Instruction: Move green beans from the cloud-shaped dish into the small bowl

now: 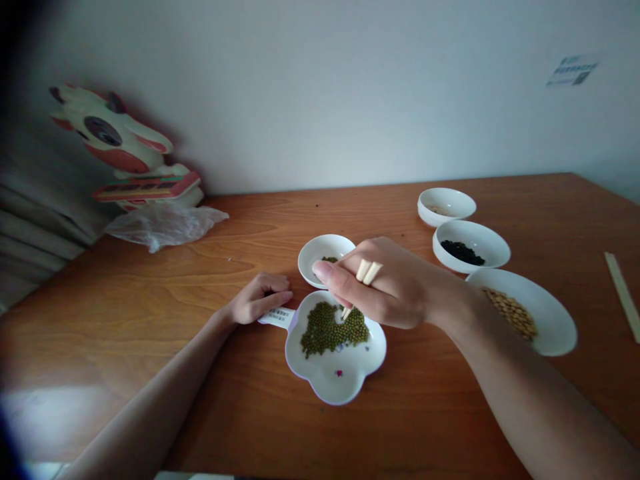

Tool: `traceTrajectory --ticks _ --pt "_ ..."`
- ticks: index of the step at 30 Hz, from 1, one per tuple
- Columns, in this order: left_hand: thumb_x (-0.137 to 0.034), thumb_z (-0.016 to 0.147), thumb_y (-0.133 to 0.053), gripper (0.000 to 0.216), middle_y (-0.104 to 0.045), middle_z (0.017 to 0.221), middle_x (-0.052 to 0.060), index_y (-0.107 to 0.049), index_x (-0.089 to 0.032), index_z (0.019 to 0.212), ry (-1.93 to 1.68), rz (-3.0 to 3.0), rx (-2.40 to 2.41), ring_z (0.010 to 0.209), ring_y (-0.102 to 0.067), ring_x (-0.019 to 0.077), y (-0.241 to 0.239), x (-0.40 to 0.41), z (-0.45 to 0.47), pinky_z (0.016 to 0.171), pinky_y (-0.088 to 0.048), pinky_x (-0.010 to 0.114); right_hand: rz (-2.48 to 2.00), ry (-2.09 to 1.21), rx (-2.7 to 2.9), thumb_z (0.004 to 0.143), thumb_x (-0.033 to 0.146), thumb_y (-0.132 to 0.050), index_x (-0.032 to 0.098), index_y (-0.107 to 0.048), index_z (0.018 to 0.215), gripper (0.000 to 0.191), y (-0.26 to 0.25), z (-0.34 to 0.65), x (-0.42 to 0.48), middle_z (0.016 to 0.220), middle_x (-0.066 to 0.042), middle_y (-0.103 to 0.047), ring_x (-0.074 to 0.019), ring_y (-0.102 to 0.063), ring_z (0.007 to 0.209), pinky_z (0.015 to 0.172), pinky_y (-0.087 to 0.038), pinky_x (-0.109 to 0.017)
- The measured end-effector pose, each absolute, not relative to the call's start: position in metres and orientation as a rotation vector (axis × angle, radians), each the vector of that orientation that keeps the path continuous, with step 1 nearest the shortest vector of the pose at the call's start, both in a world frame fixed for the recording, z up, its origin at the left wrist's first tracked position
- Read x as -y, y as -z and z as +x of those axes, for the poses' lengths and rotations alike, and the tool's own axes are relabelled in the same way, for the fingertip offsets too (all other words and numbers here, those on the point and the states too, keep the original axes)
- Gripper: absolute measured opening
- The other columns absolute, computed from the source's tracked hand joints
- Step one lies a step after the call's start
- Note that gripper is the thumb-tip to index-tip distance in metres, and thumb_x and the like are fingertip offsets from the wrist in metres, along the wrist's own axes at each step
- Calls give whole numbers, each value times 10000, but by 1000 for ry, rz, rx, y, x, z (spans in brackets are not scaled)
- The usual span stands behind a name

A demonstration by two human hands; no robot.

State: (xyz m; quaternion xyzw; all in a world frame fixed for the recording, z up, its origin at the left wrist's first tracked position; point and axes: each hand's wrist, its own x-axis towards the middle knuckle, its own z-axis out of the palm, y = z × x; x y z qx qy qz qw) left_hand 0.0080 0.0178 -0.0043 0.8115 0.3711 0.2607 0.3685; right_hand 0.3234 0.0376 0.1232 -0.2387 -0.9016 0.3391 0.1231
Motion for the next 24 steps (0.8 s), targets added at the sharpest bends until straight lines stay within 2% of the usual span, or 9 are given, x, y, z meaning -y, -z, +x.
traceTrajectory --ticks 16,24 --pt "-338 1054 -539 497 -510 602 -9 -458 -165 595 -672 2072 -946 589 -429 111 3 -17 9 599 -313 294 -705 -1061 2616 1123 457 -398 187 -590 742 505 -122 321 -36 650 16 -593 -120 -530 590 593 -352 -304" --pt "-327 1054 -542 497 -507 598 -12 -460 -160 593 -684 2084 -942 579 -429 105 3 -18 9 591 -310 283 -709 -1046 2619 1129 491 -376 186 -564 735 532 -121 321 -36 646 24 -582 -107 -515 589 596 -357 -294"
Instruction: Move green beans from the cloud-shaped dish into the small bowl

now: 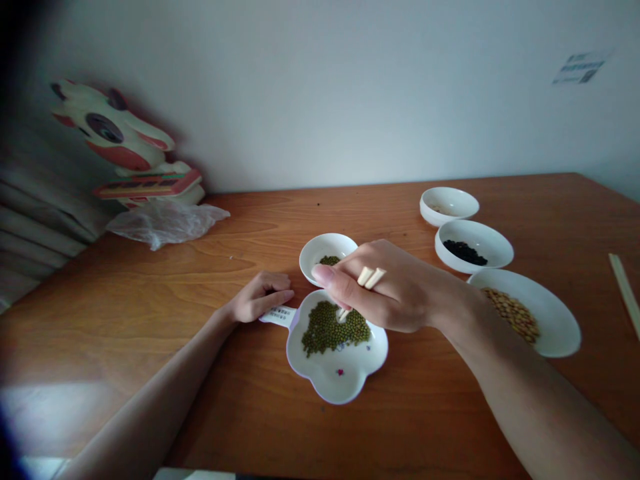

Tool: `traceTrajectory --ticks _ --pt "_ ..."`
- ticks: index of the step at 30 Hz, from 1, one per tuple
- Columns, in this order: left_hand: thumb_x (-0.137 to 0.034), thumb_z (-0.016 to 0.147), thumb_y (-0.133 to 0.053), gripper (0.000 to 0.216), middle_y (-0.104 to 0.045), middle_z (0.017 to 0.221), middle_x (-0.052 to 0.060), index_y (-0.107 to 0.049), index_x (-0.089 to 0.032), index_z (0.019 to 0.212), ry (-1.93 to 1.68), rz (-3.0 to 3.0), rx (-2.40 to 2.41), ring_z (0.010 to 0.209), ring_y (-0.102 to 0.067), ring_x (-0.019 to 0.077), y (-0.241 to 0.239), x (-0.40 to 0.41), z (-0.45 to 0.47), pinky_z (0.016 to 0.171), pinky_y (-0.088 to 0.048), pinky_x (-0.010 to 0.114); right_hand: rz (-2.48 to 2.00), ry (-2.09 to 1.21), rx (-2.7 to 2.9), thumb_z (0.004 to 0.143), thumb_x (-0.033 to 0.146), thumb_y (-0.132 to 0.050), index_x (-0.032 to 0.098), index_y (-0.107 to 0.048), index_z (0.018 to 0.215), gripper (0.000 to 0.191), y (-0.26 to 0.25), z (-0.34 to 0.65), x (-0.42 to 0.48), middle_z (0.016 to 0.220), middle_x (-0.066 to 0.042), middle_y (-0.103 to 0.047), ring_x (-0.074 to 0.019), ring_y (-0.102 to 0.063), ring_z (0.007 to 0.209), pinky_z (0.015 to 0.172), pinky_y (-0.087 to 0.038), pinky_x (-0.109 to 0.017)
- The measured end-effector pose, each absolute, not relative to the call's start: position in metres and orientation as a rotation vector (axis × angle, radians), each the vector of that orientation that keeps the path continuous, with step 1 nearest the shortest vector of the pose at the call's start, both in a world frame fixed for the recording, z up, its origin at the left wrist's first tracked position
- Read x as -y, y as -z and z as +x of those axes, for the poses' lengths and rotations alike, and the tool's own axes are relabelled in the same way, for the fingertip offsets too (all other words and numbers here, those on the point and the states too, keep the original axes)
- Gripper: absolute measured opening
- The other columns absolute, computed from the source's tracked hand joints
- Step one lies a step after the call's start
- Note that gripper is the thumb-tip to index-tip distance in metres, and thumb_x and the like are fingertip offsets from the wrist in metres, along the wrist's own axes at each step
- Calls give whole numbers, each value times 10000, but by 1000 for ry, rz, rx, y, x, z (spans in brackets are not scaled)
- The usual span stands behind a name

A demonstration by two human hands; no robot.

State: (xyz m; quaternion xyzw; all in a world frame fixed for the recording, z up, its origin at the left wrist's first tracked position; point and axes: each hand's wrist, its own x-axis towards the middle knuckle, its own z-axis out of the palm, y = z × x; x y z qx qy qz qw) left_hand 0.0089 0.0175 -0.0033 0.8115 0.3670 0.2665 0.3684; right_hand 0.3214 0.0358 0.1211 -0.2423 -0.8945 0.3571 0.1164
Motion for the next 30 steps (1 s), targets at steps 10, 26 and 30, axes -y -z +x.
traceTrajectory --ticks 10,26,30 --pt "-328 1051 -545 492 -515 602 -7 -474 -159 594 -677 2071 -940 584 -439 109 5 -18 8 592 -317 288 -705 -1012 2685 1133 512 -324 185 -579 756 560 -116 318 -37 681 -8 -626 -127 -529 620 642 -386 -306" --pt "-327 1061 -533 503 -503 596 -11 -452 -164 592 -676 2076 -930 582 -433 111 6 -19 8 599 -312 300 -640 -731 2171 1134 525 -293 235 -648 685 641 -141 340 -43 649 -33 -626 -192 -543 629 674 -405 -393" --pt "-327 1062 -529 516 -486 587 -14 -429 -166 583 -665 2090 -929 585 -422 111 6 -20 8 605 -310 301 -731 -646 2154 1114 564 -311 253 -659 703 622 -141 337 -44 639 -43 -606 -204 -500 605 659 -391 -415"
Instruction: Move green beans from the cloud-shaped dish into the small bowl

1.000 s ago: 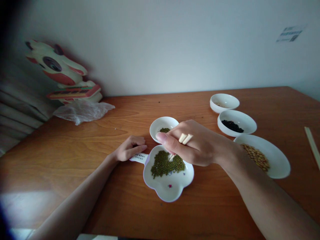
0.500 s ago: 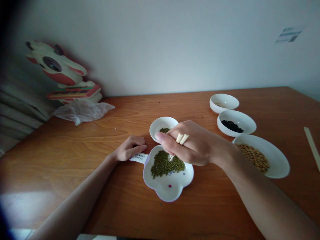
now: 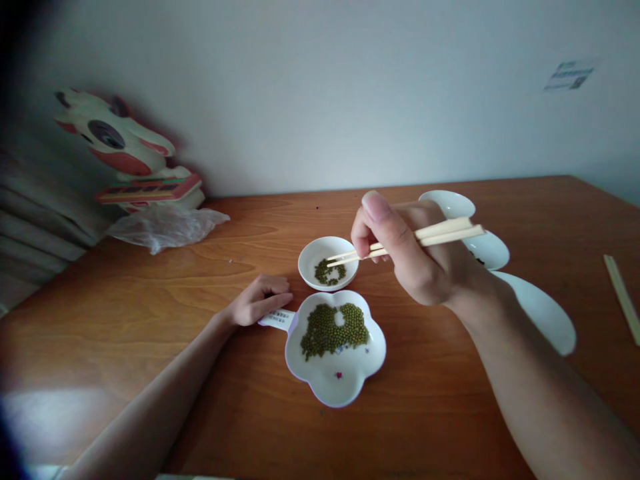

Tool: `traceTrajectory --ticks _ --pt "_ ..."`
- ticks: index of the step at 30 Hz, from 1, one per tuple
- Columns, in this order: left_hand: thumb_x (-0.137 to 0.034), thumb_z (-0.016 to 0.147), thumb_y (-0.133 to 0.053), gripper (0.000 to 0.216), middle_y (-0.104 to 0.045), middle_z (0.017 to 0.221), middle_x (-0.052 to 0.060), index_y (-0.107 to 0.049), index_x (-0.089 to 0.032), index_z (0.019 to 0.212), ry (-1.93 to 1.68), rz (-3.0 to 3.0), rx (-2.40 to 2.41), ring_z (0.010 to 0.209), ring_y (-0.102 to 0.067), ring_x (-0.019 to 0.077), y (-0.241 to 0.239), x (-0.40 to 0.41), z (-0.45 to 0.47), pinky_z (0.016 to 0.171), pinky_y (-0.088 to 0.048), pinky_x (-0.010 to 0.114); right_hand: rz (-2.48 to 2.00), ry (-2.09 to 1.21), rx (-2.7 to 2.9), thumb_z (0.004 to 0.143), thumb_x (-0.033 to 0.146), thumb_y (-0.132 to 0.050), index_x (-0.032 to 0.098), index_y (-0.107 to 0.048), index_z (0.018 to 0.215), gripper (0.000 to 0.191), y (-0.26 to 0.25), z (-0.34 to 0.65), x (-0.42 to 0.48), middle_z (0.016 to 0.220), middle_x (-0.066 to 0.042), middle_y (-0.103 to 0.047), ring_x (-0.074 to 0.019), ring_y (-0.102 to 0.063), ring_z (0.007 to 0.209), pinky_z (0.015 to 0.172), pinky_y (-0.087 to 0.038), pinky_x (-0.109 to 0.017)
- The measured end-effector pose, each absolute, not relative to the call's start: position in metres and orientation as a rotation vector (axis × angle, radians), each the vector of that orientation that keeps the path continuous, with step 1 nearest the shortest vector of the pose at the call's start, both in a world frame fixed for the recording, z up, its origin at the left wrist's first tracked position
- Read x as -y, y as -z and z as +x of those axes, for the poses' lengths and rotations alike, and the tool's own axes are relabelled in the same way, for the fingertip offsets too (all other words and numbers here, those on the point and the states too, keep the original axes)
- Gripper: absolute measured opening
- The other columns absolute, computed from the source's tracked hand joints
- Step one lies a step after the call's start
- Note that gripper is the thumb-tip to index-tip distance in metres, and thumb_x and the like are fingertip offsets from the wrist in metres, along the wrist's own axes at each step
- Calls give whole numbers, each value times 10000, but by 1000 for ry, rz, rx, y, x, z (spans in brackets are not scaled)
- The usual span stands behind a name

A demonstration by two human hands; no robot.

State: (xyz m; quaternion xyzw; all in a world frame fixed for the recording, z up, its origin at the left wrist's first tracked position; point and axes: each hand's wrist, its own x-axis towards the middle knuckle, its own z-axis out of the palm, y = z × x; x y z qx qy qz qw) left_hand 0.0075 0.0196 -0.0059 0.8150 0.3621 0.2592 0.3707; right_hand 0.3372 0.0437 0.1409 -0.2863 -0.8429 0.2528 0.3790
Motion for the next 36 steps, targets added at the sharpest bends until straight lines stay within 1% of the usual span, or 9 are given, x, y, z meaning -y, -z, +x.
traceTrajectory --ticks 3,8,11,18,26,32,36 --pt "-333 1059 -534 510 -494 595 -12 -437 -166 588 -669 2086 -945 591 -426 112 6 -19 8 608 -311 300 -709 -686 2191 1111 570 -311 253 -650 703 618 -141 337 -43 635 -37 -612 -204 -512 614 663 -389 -409" --pt "-355 1056 -536 506 -507 601 -4 -458 -165 593 -666 2078 -953 593 -439 116 5 -18 8 605 -313 302 -697 -914 2454 1138 527 -305 211 -631 719 618 -136 333 -39 672 -13 -656 -155 -569 630 652 -403 -347" --pt "-363 1057 -534 509 -509 603 -3 -459 -165 594 -661 2079 -956 596 -443 116 3 -18 8 607 -316 301 -763 -977 2609 1136 530 -314 192 -625 733 612 -131 326 -37 662 -7 -650 -138 -571 608 630 -395 -321" --pt "-354 1052 -540 512 -513 592 -4 -462 -166 582 -681 2080 -927 583 -440 114 2 -17 9 602 -325 297 -759 -986 2659 1137 519 -324 179 -614 732 603 -124 320 -37 653 -6 -647 -131 -550 597 640 -375 -321" --pt "-317 1038 -552 506 -506 593 -4 -460 -159 566 -667 2107 -919 581 -435 108 2 -17 9 600 -313 294 -780 -981 2637 1124 522 -363 185 -617 720 584 -126 321 -36 628 4 -595 -126 -501 575 610 -336 -323" --pt "-309 1036 -549 495 -516 591 -3 -472 -160 571 -655 2098 -930 579 -440 111 2 -18 9 599 -313 295 -792 -984 2652 1126 533 -360 179 -611 722 593 -124 319 -36 635 1 -624 -121 -511 567 590 -317 -324" --pt "-308 1037 -548 496 -523 596 0 -474 -160 570 -664 2092 -924 575 -442 111 2 -17 9 591 -313 293 -786 -984 2654 1130 532 -347 177 -603 717 602 -123 319 -36 632 2 -621 -119 -517 571 599 -333 -321"
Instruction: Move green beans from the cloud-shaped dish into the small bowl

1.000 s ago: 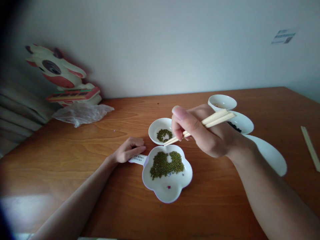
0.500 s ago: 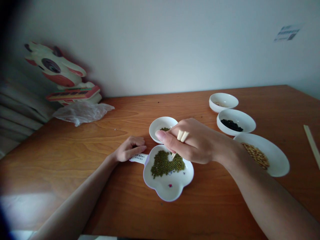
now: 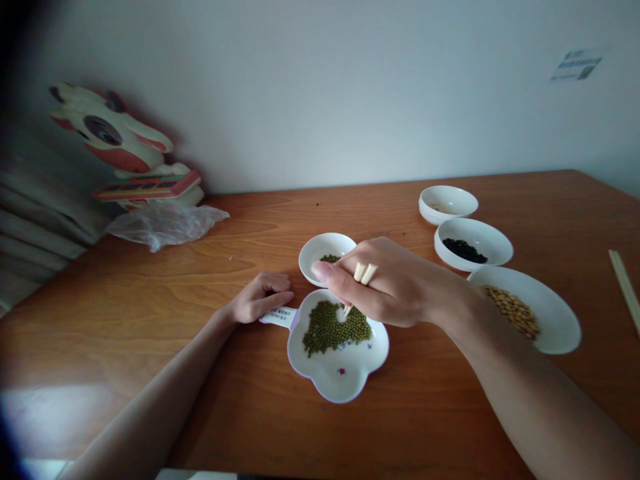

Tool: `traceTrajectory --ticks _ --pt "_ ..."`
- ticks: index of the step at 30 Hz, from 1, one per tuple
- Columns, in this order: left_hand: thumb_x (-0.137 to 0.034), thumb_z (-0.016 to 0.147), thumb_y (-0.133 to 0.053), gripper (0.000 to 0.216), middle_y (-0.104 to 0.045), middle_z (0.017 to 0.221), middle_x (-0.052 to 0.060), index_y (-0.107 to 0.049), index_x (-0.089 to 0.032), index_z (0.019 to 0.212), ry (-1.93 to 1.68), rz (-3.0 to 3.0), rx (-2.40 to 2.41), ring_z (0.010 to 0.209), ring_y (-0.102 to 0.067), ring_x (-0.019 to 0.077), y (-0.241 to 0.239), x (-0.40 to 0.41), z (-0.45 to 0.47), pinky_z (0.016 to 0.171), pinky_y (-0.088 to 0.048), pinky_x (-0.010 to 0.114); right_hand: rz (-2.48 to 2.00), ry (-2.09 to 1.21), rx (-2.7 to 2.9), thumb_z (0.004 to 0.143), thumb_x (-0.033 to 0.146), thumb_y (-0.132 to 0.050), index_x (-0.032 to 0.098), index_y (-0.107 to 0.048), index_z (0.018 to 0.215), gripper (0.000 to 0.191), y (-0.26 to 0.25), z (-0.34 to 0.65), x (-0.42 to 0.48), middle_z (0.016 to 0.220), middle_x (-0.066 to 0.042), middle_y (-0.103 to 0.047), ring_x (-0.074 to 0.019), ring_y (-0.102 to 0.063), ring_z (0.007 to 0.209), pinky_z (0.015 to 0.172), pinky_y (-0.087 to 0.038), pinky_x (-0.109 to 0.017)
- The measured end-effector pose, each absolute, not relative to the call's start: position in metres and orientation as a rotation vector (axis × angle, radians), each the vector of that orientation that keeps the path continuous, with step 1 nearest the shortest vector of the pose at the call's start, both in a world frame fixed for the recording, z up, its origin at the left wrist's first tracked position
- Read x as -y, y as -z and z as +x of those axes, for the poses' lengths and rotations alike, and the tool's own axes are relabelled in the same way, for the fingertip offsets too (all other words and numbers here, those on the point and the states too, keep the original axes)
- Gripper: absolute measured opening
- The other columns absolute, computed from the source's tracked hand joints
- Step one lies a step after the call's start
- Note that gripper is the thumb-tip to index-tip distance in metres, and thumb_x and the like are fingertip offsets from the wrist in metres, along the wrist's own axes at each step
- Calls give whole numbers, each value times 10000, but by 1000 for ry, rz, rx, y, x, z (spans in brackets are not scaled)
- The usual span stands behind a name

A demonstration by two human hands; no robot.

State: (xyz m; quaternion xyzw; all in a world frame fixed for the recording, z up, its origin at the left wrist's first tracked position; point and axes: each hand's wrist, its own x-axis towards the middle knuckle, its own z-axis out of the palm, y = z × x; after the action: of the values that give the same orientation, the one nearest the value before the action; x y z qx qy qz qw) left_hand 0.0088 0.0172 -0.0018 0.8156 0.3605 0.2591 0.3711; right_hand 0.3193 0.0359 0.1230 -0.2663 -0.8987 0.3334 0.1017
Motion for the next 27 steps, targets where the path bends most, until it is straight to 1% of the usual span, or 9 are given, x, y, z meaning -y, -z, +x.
traceTrajectory --ticks 6,9,13,20,27 --pt "-311 1041 -549 505 -518 596 2 -475 -158 565 -675 2098 -904 580 -442 112 2 -18 9 597 -318 296 -793 -961 2668 1130 517 -358 182 -595 725 577 -123 323 -38 638 5 -611 -123 -526 587 627 -355 -322" --pt "-327 1041 -555 510 -516 598 0 -477 -158 566 -672 2080 -912 581 -439 112 2 -18 8 597 -322 295 -805 -963 2670 1131 519 -356 184 -587 716 581 -123 323 -38 632 7 -613 -120 -518 576 616 -350 -321" --pt "-335 1038 -562 509 -516 598 -2 -476 -160 568 -672 2038 -920 582 -441 112 3 -18 7 592 -322 292 -777 -994 2659 1132 508 -358 181 -601 722 578 -123 320 -37 641 -2 -635 -123 -522 575 596 -340 -322" --pt "-370 1040 -549 519 -502 582 -8 -464 -171 569 -689 2001 -903 588 -440 121 4 -19 5 614 -335 301 -710 -954 2653 1135 495 -354 176 -618 739 573 -121 318 -37 651 -10 -646 -127 -542 592 622 -358 -317" --pt "-419 1041 -547 535 -506 581 -5 -462 -177 572 -718 1954 -909 589 -443 128 7 -20 4 613 -353 303 -675 -1010 2616 1129 478 -368 191 -579 718 544 -121 323 -38 635 10 -582 -124 -514 577 600 -366 -308"
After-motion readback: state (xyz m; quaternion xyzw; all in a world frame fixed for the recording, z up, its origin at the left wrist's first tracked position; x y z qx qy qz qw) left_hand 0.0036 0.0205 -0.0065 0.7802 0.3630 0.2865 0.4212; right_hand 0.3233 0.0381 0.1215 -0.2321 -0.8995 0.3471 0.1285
